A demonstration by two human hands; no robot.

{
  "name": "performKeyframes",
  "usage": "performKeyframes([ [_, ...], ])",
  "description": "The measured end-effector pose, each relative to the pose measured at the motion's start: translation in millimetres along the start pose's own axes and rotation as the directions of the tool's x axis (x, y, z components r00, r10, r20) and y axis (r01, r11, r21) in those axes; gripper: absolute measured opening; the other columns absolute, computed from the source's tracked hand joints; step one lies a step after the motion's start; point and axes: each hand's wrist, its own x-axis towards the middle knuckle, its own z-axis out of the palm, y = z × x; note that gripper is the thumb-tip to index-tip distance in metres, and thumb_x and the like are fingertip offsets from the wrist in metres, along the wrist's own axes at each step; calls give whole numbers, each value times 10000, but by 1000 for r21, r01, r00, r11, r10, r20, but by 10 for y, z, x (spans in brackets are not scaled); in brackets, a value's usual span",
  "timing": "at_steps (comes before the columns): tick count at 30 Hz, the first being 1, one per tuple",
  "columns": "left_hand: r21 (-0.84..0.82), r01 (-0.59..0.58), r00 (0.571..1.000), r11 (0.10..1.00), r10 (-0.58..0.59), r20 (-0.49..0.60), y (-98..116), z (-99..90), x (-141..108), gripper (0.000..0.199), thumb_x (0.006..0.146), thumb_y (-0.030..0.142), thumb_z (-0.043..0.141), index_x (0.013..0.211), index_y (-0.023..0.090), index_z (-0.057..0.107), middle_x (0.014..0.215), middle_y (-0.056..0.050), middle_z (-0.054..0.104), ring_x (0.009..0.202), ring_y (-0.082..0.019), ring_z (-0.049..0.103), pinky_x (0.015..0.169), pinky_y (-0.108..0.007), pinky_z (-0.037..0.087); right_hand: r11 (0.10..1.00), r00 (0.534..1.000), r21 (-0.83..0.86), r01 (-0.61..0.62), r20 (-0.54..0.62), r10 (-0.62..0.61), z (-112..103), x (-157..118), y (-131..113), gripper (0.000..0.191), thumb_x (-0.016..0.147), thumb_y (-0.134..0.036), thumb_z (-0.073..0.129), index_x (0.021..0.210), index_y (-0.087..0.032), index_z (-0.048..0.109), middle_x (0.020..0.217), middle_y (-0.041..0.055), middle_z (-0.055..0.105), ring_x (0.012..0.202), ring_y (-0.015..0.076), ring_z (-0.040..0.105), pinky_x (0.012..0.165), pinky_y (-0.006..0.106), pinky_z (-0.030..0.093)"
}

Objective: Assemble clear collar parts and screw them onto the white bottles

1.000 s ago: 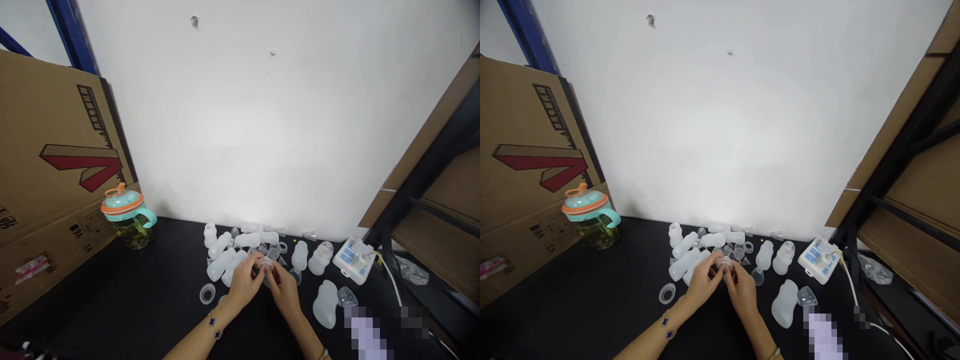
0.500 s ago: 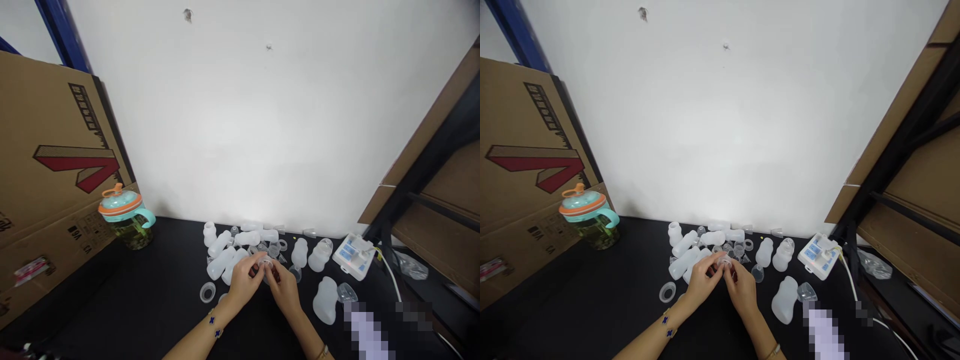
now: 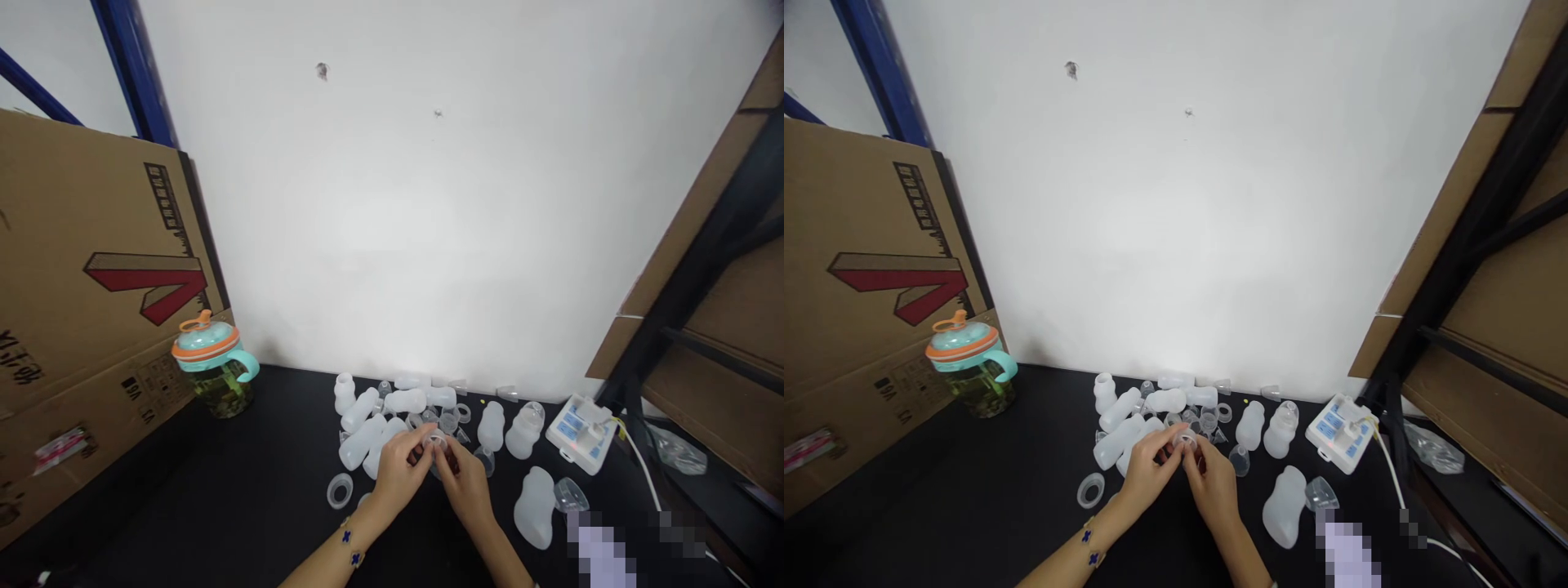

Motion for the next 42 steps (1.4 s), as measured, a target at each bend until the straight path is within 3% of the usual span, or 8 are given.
performKeyframes([
  [19, 55, -4, 1000, 998, 5, -9, 70, -15, -11, 302, 878, 226, 569, 1147, 213, 704, 806, -28, 715, 654, -154, 615, 640, -266, 519, 1000, 998, 5, -14, 66, 14, -73, 29, -26, 351, 978, -422, 468, 1064, -177, 704, 751, 31, 701, 610, 166, 596, 583, 240, 449],
  [42, 55, -1, 1000, 999, 1, 1, 36, -2, -5, 307, 875, 212, 570, 1150, 220, 704, 818, -23, 729, 665, -162, 630, 650, -274, 531, 1000, 999, -11, -2, 32, 2, -65, 28, -49, 373, 980, -456, 464, 976, -178, 712, 731, 43, 713, 603, 171, 628, 582, 235, 482],
])
